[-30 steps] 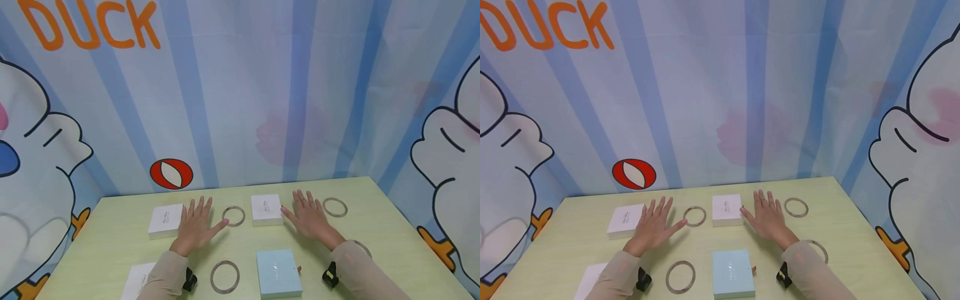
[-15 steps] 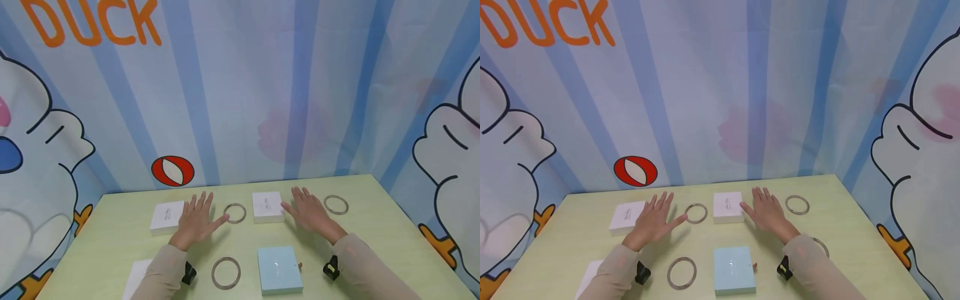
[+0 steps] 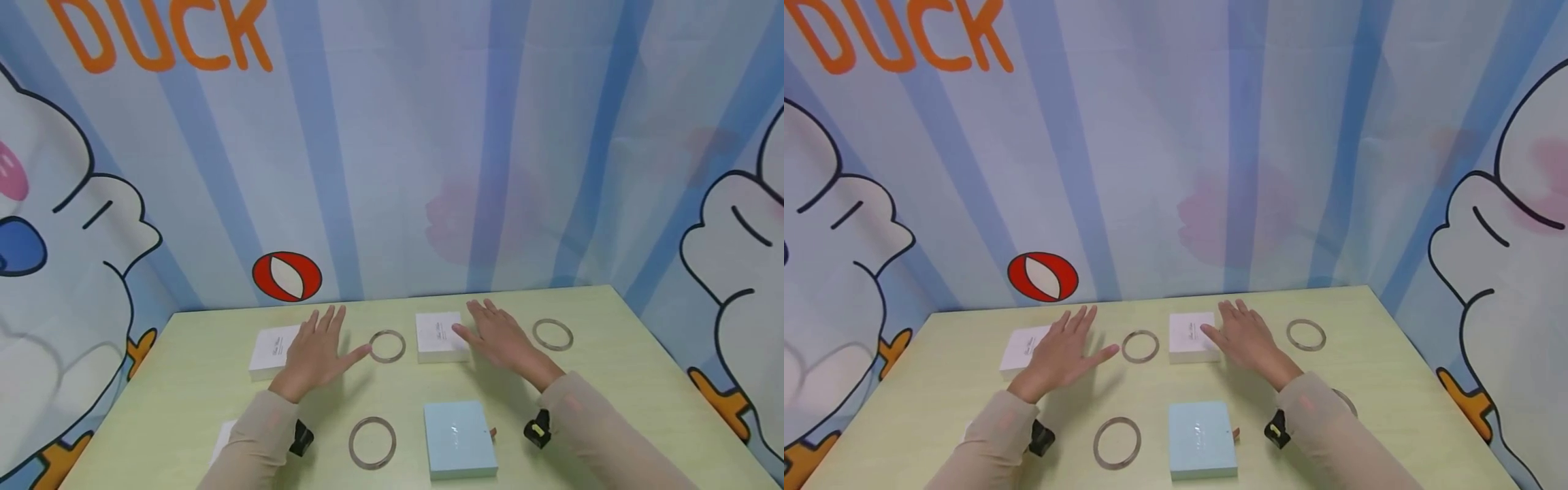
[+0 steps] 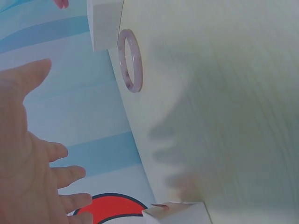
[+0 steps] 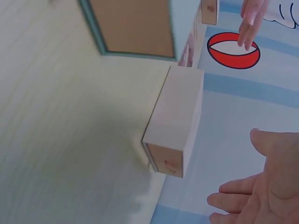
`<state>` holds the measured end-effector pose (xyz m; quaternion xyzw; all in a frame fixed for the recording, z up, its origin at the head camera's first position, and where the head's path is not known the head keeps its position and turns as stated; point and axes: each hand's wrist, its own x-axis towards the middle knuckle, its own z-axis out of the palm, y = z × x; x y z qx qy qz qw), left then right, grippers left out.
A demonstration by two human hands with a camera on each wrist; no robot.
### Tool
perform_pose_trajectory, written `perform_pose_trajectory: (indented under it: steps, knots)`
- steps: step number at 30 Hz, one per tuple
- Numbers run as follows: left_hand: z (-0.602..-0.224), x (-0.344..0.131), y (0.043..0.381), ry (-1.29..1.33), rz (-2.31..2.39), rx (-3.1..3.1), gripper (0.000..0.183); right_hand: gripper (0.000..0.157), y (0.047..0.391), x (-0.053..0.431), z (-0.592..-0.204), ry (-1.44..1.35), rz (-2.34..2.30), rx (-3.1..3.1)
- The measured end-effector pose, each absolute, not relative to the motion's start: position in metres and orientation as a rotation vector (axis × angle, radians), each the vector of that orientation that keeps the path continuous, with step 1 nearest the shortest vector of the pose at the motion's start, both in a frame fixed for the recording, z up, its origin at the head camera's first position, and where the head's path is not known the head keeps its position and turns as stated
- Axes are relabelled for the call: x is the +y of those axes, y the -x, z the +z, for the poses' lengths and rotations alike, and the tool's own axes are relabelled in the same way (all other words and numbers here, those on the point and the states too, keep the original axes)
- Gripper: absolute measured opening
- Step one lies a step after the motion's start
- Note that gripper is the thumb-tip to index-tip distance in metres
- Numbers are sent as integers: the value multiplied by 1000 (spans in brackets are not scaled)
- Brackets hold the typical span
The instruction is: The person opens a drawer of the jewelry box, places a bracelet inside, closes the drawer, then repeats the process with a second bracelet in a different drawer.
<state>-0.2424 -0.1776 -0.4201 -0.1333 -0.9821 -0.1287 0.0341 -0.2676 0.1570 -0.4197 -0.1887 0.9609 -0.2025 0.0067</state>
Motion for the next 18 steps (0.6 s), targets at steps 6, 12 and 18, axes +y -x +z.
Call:
perform_pose_trajectory:
  steps: [6,12,18]
  knots:
    - [-413,-181,239,421,-360,-3038,93,74,265,150,-409,638,-672,2980]
    - [-408,-186,235,434,-333,-3048,94,71,263,142,-401,694,-704,2965]
    - [-401,-192,229,429,-328,-3062,95,72,258,133,-392,749,-740,2922]
